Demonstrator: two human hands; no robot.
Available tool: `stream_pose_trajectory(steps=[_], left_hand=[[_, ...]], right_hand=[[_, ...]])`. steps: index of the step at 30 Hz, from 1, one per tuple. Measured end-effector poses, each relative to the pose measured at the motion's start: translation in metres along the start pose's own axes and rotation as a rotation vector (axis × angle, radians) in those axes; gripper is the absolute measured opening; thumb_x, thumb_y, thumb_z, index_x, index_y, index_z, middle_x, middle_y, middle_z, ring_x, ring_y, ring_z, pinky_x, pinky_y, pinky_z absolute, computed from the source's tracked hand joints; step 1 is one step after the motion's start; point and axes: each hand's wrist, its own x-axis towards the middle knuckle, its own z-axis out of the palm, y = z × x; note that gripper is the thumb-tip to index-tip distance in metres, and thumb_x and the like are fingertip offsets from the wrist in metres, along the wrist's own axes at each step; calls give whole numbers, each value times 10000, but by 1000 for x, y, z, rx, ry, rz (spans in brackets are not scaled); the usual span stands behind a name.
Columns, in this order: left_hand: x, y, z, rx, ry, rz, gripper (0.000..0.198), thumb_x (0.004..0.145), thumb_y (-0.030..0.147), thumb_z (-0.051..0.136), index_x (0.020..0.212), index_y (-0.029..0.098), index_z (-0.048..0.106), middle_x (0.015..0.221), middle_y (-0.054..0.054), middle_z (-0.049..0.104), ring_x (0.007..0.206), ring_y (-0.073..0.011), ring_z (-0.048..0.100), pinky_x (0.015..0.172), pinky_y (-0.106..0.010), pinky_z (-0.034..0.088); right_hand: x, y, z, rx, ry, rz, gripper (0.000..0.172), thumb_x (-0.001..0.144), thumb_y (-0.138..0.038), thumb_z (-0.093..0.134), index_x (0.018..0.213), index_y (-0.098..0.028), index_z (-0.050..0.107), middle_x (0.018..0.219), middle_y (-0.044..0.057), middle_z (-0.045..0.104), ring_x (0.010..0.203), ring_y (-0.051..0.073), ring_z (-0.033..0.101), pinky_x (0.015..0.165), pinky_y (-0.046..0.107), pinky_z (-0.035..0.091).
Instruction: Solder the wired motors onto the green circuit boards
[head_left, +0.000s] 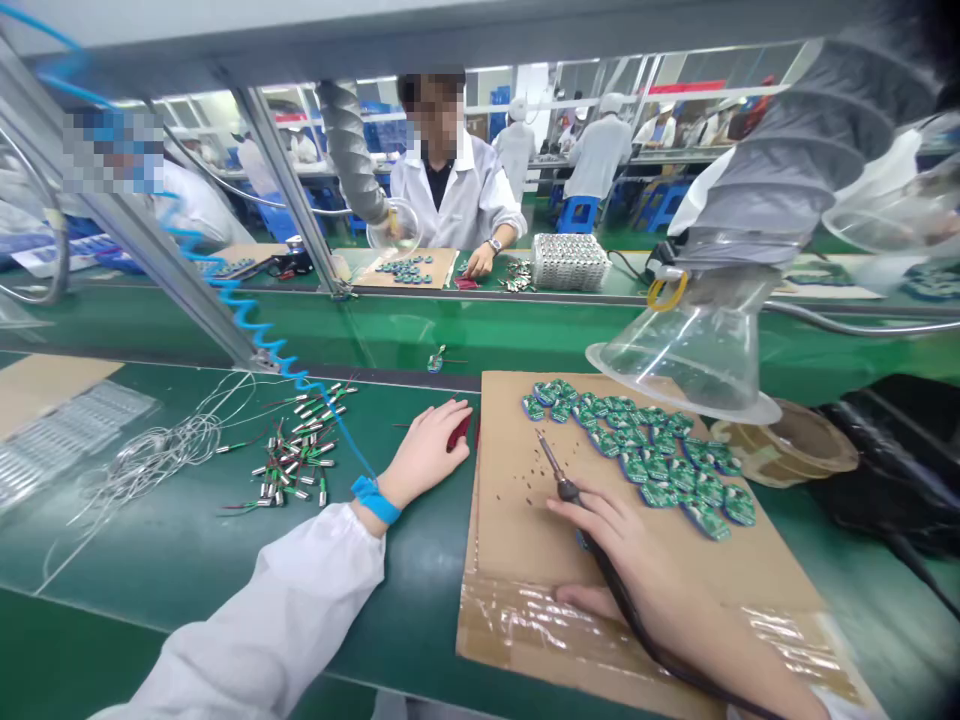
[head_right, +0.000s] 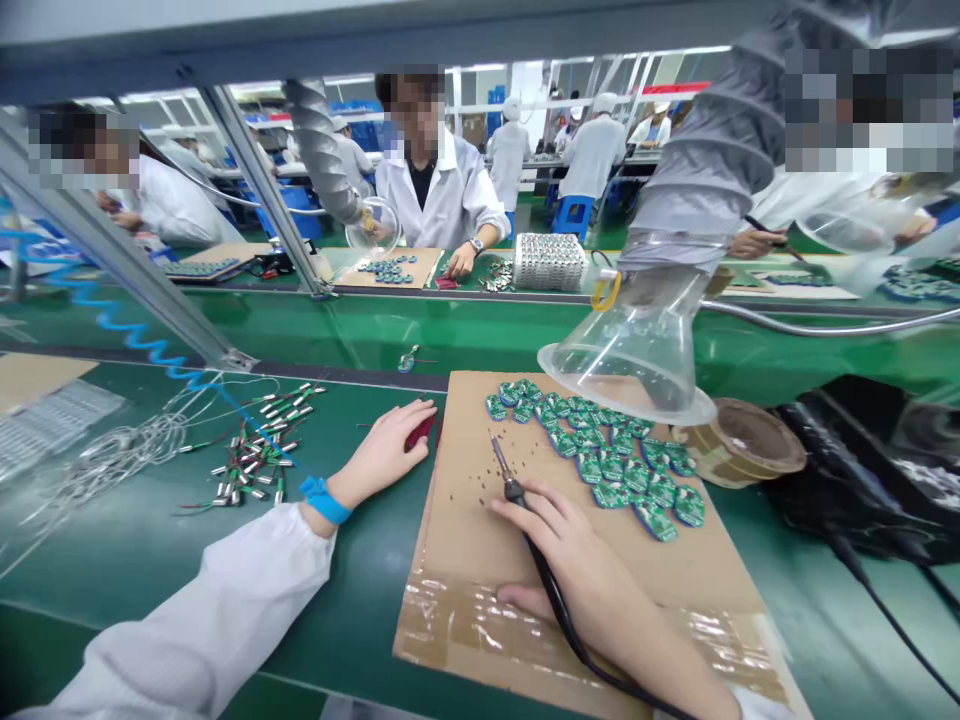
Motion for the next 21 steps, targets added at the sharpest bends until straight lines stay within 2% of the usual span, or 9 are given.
stream_pose_trajectory(steps=[4,7,10,16,19,21], left_hand=[[-5,-10,-6,-6,20,-29,503,941,207,465,1440,228,526,1544,-53,511,1474,-217,413,1233,-444,318],[-1,-4,-5,15,53,-43,455,993,318,471,1438,236,520,1584,-60,456,1497,-242,368,1237,-489,286],[6,6,-1,62,60,-18,463,983,384,525,1429,259,526,1601,-49,433,1513,-260,331,1253,-524,218],[11,11,4,69,29,-39,507,972,392,538,1459,254,494,1585,-54,454,1479,-259,388,1260,-506,210],[11,10,4,62,33,-36,483,973,376,536,1441,259,513,1569,-53,474,1469,-262,395,1258,-508,203],[10,11,1,56,52,-23,455,952,346,572,1399,268,549,1557,-51,482,1456,-271,400,1252,-524,193]], right_hand=[[-18,10,10,-22,104,20,646,883,-453,723,1463,-330,465,1471,111,524,1376,337,508,1076,522,515],[-25,16,15,-26,155,37,673,873,-415,736,1471,-317,444,1450,117,531,1353,336,526,1057,515,522],[-23,18,20,-53,163,15,718,847,-460,762,1472,-317,438,1451,127,526,1357,357,512,1049,534,516],[-32,-4,28,-107,168,-164,893,752,-671,761,1488,-272,450,1440,150,575,1348,427,501,1075,618,447],[-43,-19,26,-177,130,-236,836,772,-671,744,1476,-299,487,1410,100,625,1340,413,514,1111,620,390],[-50,-26,27,-211,149,-238,785,793,-634,748,1462,-301,509,1393,79,643,1353,395,504,1156,607,328]])
